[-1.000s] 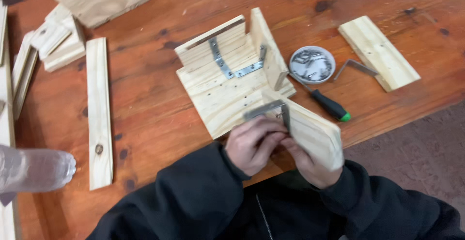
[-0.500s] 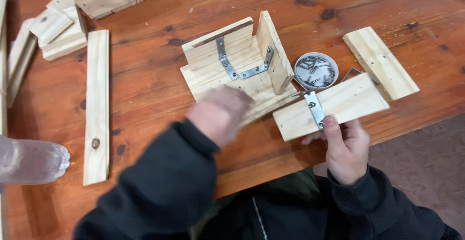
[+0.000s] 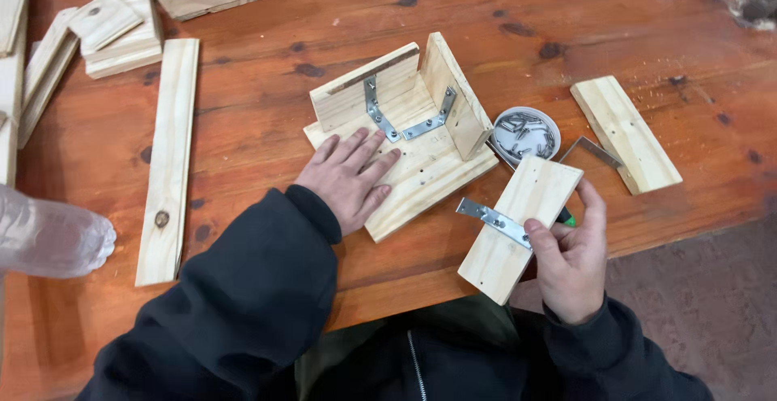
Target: The person assembles a small wooden box by attaching metal corner brackets to wooden pieces using a screwdriver. They secure each bracket with screws, align the pieces, and continue fastening additional brackets to form the box structure.
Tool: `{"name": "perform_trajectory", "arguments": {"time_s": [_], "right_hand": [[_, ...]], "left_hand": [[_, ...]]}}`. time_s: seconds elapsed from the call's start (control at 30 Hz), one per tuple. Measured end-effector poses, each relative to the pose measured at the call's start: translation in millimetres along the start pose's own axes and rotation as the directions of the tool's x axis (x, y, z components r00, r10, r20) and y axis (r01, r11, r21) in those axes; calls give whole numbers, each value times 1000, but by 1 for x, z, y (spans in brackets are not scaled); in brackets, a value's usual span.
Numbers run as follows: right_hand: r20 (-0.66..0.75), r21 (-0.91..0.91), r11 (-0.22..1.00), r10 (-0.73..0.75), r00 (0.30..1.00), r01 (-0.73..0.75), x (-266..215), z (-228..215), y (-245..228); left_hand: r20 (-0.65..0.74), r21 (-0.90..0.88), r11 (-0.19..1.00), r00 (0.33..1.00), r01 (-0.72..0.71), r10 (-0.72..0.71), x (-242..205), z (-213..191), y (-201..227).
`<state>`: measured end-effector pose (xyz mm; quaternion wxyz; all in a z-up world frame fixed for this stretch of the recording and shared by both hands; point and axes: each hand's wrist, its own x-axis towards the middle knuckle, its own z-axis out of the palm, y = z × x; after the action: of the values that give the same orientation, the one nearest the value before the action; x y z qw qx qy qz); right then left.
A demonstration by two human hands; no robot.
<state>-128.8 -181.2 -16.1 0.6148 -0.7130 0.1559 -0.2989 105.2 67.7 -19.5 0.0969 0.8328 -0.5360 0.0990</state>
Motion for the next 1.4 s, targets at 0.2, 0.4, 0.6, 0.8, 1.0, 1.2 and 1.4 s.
{"name": "perform_trajectory", "arguments": {"time_s": [0.2, 0.4, 0.6, 0.8, 1.0, 1.2, 1.4], "right_hand": [[60, -132, 991, 45, 997, -36, 17, 4, -18], [225, -324, 943, 154, 962, -75, 38, 19, -49], [271, -591, 806, 204, 941, -5, 66, 47, -68], [300, -726, 683, 210, 930, 80, 82, 60, -67], [306, -804, 580, 218, 927, 130, 88, 68, -81], [400, -722, 648, 106, 910, 242, 84, 64, -84], [500, -570, 746, -19, 866, 346, 75, 51, -78]], "left_hand": [[23, 131, 988, 996, 79, -83, -18, -10, 45], [315, 212, 954, 909, 213, -273, -20, -39, 109], [-75, 177, 958, 973, 227, -217, -20, -20, 102], [-20, 127, 953, 961, 276, -276, -4, -25, 88], [-446, 170, 973, 892, 158, -67, -8, 4, 84], [-449, 88, 994, 893, 64, -17, -9, 9, 83], [-472, 106, 993, 882, 57, 0, -6, -15, 88]]}}
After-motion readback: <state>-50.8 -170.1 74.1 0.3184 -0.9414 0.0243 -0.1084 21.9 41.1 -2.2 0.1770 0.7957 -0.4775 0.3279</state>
